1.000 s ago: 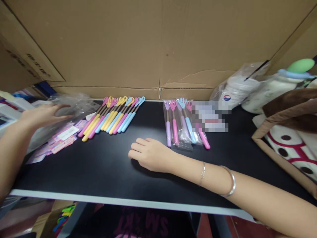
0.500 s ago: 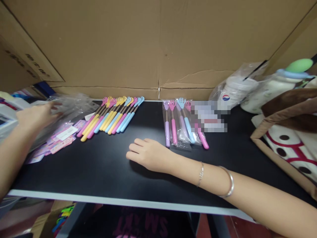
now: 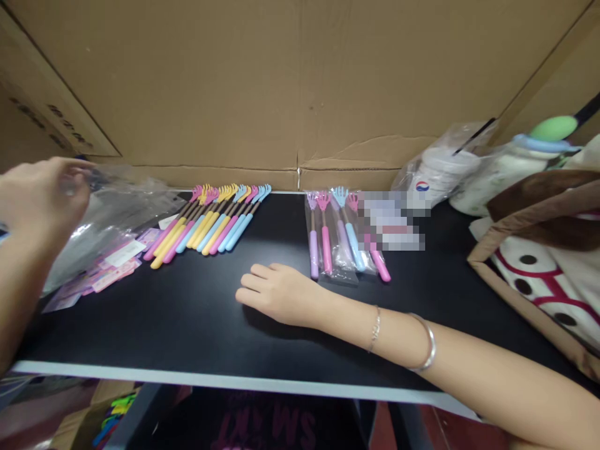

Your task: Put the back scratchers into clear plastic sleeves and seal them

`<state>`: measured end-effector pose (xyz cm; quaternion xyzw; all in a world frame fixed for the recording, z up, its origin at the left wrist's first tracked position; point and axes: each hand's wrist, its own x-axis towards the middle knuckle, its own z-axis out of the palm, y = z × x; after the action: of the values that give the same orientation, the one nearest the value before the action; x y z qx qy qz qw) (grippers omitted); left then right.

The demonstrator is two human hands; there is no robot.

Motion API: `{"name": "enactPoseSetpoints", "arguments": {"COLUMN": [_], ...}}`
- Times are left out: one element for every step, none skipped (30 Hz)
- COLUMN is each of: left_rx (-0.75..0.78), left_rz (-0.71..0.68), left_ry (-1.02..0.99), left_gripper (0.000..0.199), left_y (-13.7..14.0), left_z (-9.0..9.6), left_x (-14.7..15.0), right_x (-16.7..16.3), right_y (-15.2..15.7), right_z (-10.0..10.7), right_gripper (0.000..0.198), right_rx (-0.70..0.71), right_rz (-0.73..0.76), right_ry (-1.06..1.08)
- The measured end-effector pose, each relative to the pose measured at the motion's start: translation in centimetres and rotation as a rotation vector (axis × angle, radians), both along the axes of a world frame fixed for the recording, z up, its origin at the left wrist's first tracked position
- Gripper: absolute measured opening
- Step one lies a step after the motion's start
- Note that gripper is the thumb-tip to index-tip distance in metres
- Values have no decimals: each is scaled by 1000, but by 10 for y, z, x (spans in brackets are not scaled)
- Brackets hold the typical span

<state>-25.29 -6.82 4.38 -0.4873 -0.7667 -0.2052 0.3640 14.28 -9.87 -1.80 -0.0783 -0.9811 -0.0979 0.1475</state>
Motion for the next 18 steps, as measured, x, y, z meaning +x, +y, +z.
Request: {"name": "enactPoseSetpoints", "arguments": {"left_rx": [50,120,157,168,181,199,224,221,228,204,197,207,189,154,125,85,60,27], "left_rz": [-96,-184,-277,-365,-444,-522,-598,-671,-746,-801,-858,-908,-970,-1009,-1041,-1073,-1095,-1125], "left_ry": [65,138,214,294,352,407,449,481,512,528,546,569,604,621,627,639,638,645], "left_gripper": [43,38,34,30,28,26,23,20,18,18,17,17,18,19,21,23,25,25], "left_y": [3,5,6,6,5,4,4,3,4,5,6,8,10,12,13,14,14,13], "left_z": [2,4,7,10,13,15,16,17,17,15,13,10,6,2,-2,-6,-11,-16], "left_x": [6,15,25,38,52,68,85,102,119,135,151,165,178,189,199,208,215,221], "right_x": [0,0,0,0,0,-1,-1,-1,-1,-1,-1,-1,-1,-1,-1,-1,-1,-1], "right_y": [0,0,0,0,0,0,0,0,0,0,0,0,0,0,0,-1,-1,-1], "right_z": [0,0,0,-1,-1,-1,-1,-1,-1,-1,-1,-1,-1,-1,-2,-2,-2,-3], "right_gripper": [25,25,25,24,24,24,24,24,24,24,24,23,23,23,23,23,23,23], "right_rx": [0,1,3,3,3,4,3,2,-1,-5,-10,-14,-15,-13,-9,-1,9,20], "right_rz": [-4,-5,-4,-2,0,0,-2,-6,-10,-12,-12,-12,-12,-13,-15,-16,-17,-15], "right_ry": [-7,-8,-3,3,6,7,3,-2,-4,-2,4,11,20,28,36,42,51,62]}}
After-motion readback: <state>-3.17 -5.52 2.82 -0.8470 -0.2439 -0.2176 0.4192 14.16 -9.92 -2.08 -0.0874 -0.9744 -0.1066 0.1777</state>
